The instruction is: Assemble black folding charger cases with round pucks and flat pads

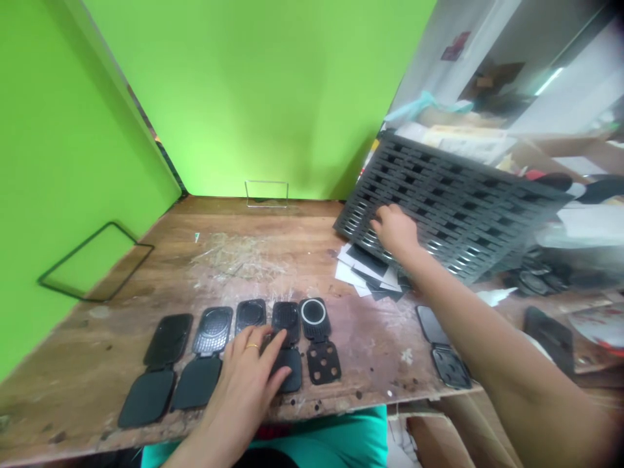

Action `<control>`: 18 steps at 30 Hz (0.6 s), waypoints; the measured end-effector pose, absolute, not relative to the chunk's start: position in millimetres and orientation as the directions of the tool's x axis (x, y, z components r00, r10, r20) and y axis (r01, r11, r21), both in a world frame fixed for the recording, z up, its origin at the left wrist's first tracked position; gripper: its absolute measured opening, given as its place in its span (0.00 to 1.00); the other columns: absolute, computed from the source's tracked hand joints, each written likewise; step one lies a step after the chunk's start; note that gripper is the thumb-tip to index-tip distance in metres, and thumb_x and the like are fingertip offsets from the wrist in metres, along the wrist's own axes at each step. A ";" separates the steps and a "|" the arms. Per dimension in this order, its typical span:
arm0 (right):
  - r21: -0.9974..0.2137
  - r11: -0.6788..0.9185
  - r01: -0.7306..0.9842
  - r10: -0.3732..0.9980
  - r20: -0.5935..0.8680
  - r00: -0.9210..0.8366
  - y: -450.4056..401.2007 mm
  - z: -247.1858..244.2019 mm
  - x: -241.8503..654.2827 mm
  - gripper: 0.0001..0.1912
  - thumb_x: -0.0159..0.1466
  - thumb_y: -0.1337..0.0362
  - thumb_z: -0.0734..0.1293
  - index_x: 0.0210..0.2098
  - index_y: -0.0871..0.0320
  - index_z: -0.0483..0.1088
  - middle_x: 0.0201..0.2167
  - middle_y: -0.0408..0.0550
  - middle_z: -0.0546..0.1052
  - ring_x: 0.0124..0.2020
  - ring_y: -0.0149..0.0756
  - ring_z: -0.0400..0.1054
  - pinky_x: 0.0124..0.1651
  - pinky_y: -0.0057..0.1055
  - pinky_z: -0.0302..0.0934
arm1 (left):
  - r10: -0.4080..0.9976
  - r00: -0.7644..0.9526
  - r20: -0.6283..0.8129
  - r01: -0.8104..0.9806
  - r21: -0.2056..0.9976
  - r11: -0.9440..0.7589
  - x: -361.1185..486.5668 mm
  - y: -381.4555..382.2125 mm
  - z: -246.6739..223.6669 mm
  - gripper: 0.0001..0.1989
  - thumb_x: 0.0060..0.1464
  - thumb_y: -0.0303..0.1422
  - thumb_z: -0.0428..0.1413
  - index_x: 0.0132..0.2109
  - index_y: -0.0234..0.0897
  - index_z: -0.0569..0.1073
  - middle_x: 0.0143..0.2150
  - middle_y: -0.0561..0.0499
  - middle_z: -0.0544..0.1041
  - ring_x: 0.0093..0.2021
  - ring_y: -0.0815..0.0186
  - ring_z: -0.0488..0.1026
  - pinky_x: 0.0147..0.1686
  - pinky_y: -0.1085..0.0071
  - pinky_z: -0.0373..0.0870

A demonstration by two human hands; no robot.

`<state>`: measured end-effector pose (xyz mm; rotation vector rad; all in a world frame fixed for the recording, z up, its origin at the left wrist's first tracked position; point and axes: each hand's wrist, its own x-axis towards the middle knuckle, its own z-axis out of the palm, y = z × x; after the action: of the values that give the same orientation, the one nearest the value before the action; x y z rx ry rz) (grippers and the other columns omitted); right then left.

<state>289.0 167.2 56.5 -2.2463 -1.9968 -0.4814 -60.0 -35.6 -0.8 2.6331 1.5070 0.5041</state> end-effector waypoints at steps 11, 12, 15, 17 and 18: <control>0.200 -0.139 0.970 0.949 0.306 0.073 217.7 67.2 259.4 0.15 0.68 0.74 0.53 0.49 0.67 0.67 0.44 0.64 0.72 0.40 0.46 0.72 0.37 0.33 0.60 | 0.895 0.389 0.217 0.846 0.300 -0.440 -64.7 -42.9 2.0 0.18 0.57 0.28 0.59 0.55 0.37 0.73 0.51 0.41 0.70 0.53 0.50 0.65 0.49 0.52 0.69; 0.200 -0.145 0.969 0.951 0.300 0.080 222.3 66.9 258.5 0.15 0.68 0.75 0.53 0.48 0.68 0.67 0.43 0.65 0.72 0.40 0.47 0.72 0.37 0.34 0.61 | 0.898 0.387 0.209 0.847 0.304 -0.436 -64.3 -43.2 2.5 0.18 0.57 0.27 0.59 0.55 0.36 0.73 0.52 0.40 0.70 0.53 0.50 0.65 0.49 0.52 0.69; 0.213 -0.136 0.968 0.957 0.279 0.073 231.4 66.3 258.6 0.16 0.67 0.76 0.53 0.48 0.71 0.67 0.41 0.68 0.73 0.41 0.51 0.73 0.39 0.37 0.62 | 0.904 0.391 0.175 0.845 0.321 -0.428 -62.9 -43.2 3.1 0.18 0.58 0.27 0.59 0.56 0.36 0.73 0.52 0.40 0.70 0.54 0.49 0.63 0.50 0.50 0.68; 0.230 -0.111 0.967 0.964 0.263 0.048 232.8 65.3 259.8 0.16 0.67 0.76 0.53 0.48 0.72 0.67 0.40 0.68 0.73 0.42 0.53 0.73 0.40 0.38 0.63 | 0.907 0.388 0.162 0.847 0.325 -0.420 -60.9 -43.0 2.8 0.19 0.58 0.27 0.59 0.56 0.39 0.73 0.54 0.41 0.70 0.55 0.49 0.62 0.51 0.50 0.67; 0.240 -0.098 0.966 0.966 0.256 0.034 232.2 64.5 260.5 0.16 0.67 0.76 0.53 0.48 0.71 0.67 0.41 0.67 0.74 0.42 0.53 0.73 0.40 0.38 0.63 | 0.908 0.390 0.156 0.848 0.323 -0.420 -59.6 -43.1 2.4 0.19 0.58 0.27 0.59 0.57 0.41 0.73 0.55 0.41 0.69 0.56 0.48 0.62 0.51 0.49 0.67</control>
<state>260.5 232.2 64.5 -2.2598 -2.1106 -0.5602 -59.6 -43.1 2.4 2.4539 1.5712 0.4602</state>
